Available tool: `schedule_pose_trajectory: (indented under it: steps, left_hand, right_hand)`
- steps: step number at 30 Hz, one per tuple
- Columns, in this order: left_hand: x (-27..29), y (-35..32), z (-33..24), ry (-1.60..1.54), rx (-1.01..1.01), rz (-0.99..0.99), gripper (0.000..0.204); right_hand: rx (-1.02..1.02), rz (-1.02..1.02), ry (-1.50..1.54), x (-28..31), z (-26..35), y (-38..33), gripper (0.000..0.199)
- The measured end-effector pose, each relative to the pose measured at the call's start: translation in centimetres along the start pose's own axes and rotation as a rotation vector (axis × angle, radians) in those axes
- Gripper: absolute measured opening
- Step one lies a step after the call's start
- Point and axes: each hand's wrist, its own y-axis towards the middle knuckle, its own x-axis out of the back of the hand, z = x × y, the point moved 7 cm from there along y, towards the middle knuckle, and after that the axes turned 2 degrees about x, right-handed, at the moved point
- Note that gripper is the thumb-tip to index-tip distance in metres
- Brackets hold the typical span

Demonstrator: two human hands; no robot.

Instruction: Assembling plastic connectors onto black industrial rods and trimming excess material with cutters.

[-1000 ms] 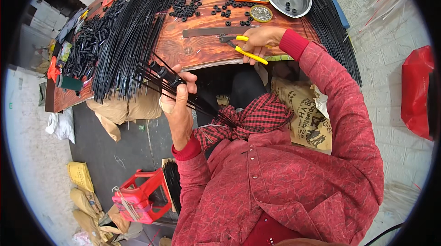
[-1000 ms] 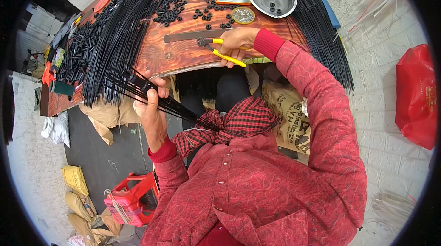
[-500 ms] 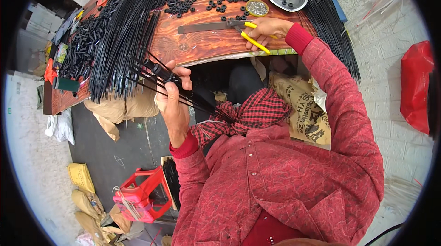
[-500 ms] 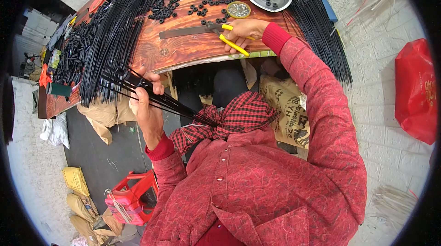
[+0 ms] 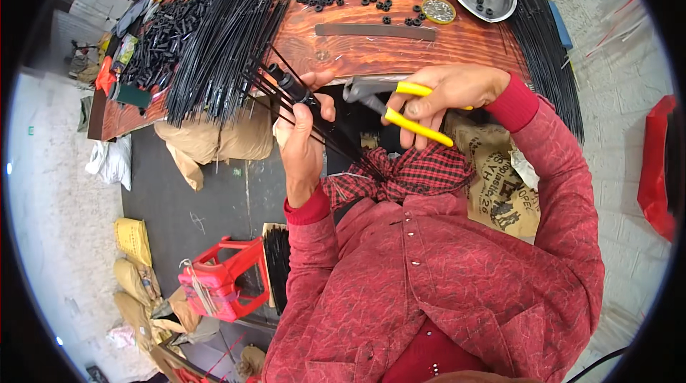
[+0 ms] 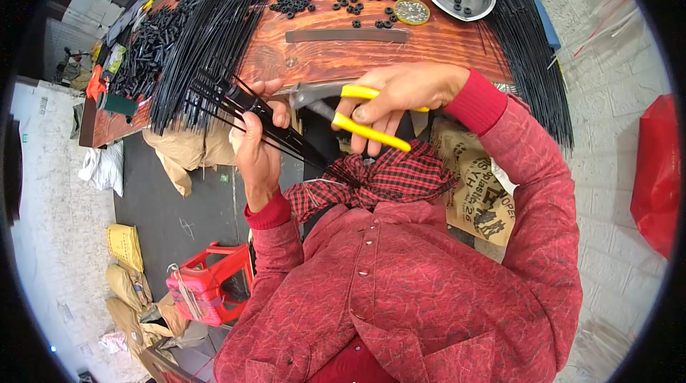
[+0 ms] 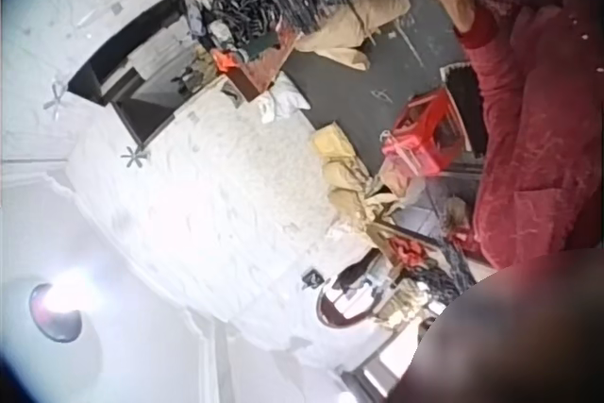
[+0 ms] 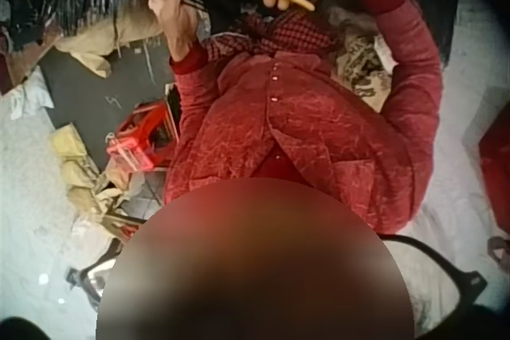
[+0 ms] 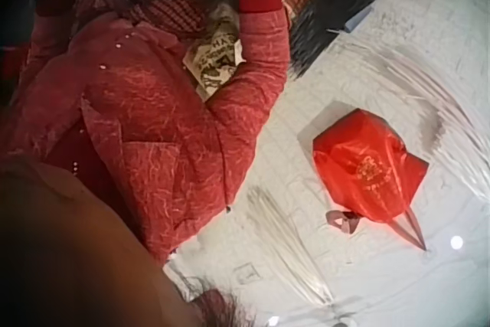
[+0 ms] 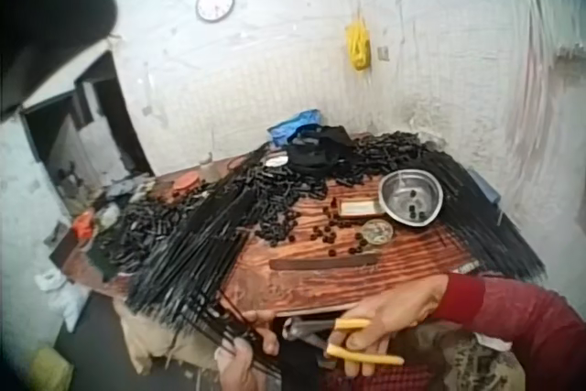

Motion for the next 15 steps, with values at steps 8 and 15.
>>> schedule_pose_trajectory:
  steps: [8,15]
  left_hand:
    - [-0.7,-1.3,-0.5,0.099,0.035,0.048,0.049]
    - [-0.7,-2.1,-0.8,0.049,0.036,0.057,0.048]
  right_hand:
    - [-0.041,0.137,-0.024,-2.9,1.3,1.2,0.039]
    - [-0.113,0.142,0.017,-3.8,1.8,0.8,0.038]
